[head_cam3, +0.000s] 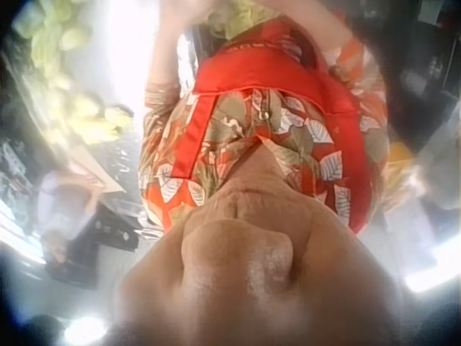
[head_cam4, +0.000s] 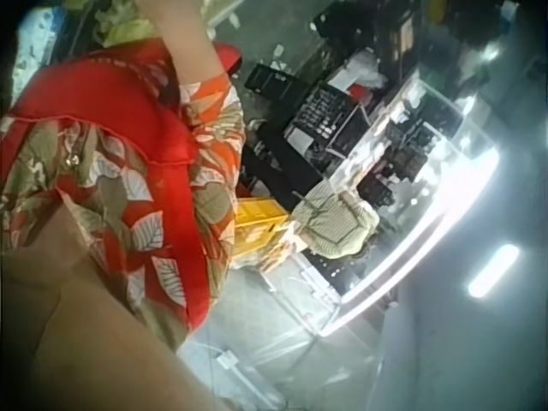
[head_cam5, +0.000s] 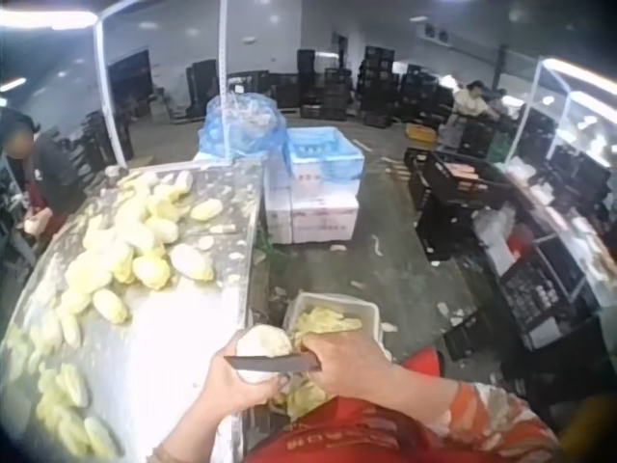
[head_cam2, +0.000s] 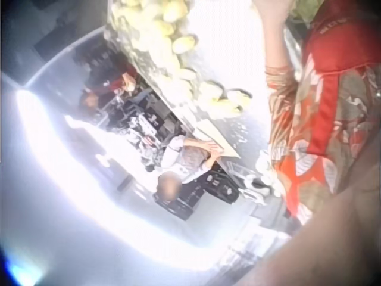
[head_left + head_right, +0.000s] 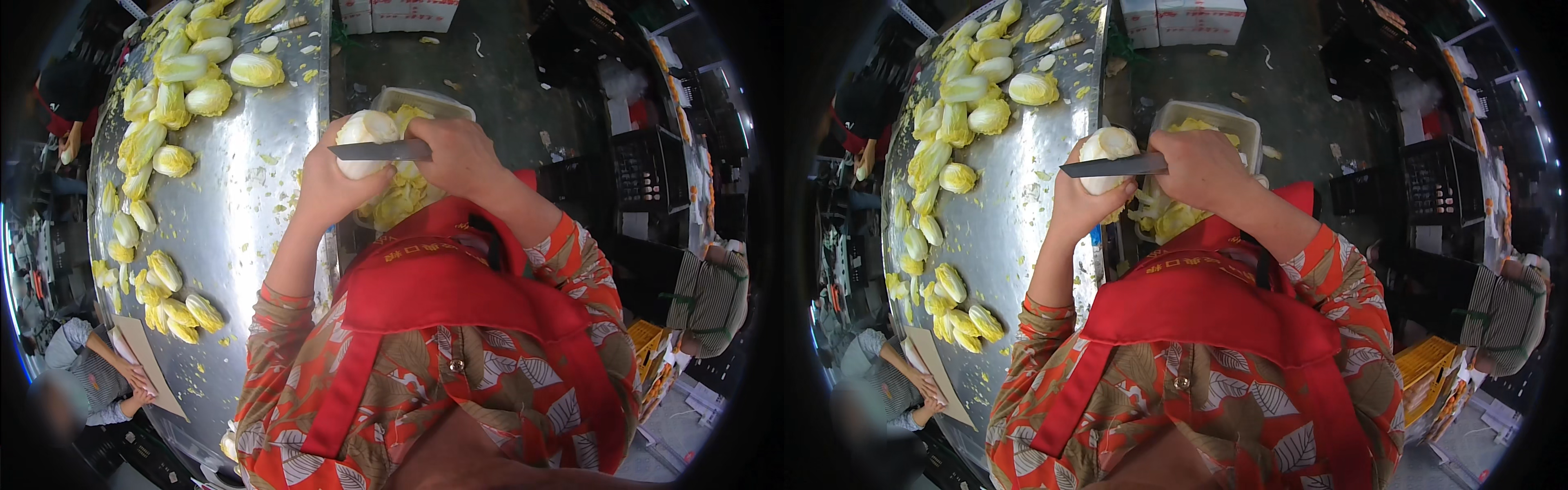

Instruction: The person repeatedly picks up napa cabbage heads from a metal table, uses a knife to peel away the outer leaves, and places the trimmed cabbage into a white plastic bin. The process is repeated continuously throughout the clip.

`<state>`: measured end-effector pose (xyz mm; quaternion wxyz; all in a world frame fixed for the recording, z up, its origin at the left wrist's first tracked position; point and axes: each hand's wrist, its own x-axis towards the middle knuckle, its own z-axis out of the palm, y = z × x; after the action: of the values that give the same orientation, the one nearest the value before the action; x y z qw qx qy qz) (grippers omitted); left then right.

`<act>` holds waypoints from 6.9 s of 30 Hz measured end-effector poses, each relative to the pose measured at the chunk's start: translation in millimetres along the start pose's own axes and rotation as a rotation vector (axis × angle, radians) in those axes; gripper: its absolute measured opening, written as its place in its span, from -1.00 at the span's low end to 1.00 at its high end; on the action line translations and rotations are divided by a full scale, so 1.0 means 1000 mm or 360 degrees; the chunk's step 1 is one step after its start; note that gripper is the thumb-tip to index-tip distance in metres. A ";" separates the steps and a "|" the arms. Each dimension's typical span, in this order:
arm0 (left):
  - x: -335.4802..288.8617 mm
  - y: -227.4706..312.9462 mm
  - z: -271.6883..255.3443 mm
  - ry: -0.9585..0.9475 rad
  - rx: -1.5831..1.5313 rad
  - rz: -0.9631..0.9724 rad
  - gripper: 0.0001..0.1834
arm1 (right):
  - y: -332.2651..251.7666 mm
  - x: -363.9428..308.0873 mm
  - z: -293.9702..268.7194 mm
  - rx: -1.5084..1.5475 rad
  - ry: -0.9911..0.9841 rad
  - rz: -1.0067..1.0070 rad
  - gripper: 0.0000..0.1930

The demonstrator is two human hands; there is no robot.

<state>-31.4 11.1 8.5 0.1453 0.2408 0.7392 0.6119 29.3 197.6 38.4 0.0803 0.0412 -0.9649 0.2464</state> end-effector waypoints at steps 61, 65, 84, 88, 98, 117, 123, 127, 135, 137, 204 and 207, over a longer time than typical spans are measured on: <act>0.007 0.006 0.018 -0.0161 0.0516 0.0039 -0.42 | 0.044 -0.017 0.031 -0.0003 0.0177 0.0147 -0.85; 0.009 0.001 0.024 -0.0150 0.0621 0.0093 -0.39 | 0.038 -0.017 0.028 0.0096 0.0269 0.0112 -0.85; 0.016 -0.015 0.040 0.0018 0.0091 0.0428 -0.31 | 0.028 -0.016 0.003 0.1919 0.0086 0.0649 -0.68; 0.023 -0.053 0.033 -0.0051 -0.0626 0.0077 -0.31 | 0.036 -0.024 -0.001 0.1921 0.0273 0.0802 -0.78; 0.033 -0.035 0.028 0.0366 -0.1476 -0.0555 -0.28 | 0.099 -0.058 -0.001 0.2149 0.0837 0.0999 -0.86; 0.030 -0.041 0.051 -0.0236 -0.1093 -0.0049 -0.39 | 0.022 -0.026 0.013 0.1000 0.0340 0.0458 -0.28; 0.030 -0.036 0.054 0.0104 -0.0655 0.0064 -0.36 | 0.025 -0.027 0.019 0.0994 0.0333 0.0456 -0.31; 0.032 -0.034 0.053 0.0369 -0.0131 0.0224 -0.40 | 0.025 -0.027 0.034 0.1260 0.0511 0.0443 -0.33; 0.030 -0.060 0.049 -0.0187 -0.1130 -0.0354 -0.72 | 0.050 -0.049 -0.015 0.1296 0.0098 0.0437 -0.40; 0.028 -0.068 0.045 -0.0207 -0.1105 -0.0420 -0.71 | 0.062 -0.058 -0.024 0.1425 -0.0020 0.0356 -0.42; 0.024 -0.019 0.050 -0.0030 -0.0215 0.0233 -0.42 | 0.025 -0.032 0.034 0.1206 0.0513 0.0401 -0.49; 0.027 -0.026 0.048 -0.0098 -0.0302 0.0260 -0.50 | 0.023 -0.036 0.026 0.1123 0.0495 0.0444 -0.48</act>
<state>-34.3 62.2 -24.6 0.1397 0.3040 0.6511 0.6813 58.4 206.7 -1.8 0.1719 -0.1026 -0.7939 0.5742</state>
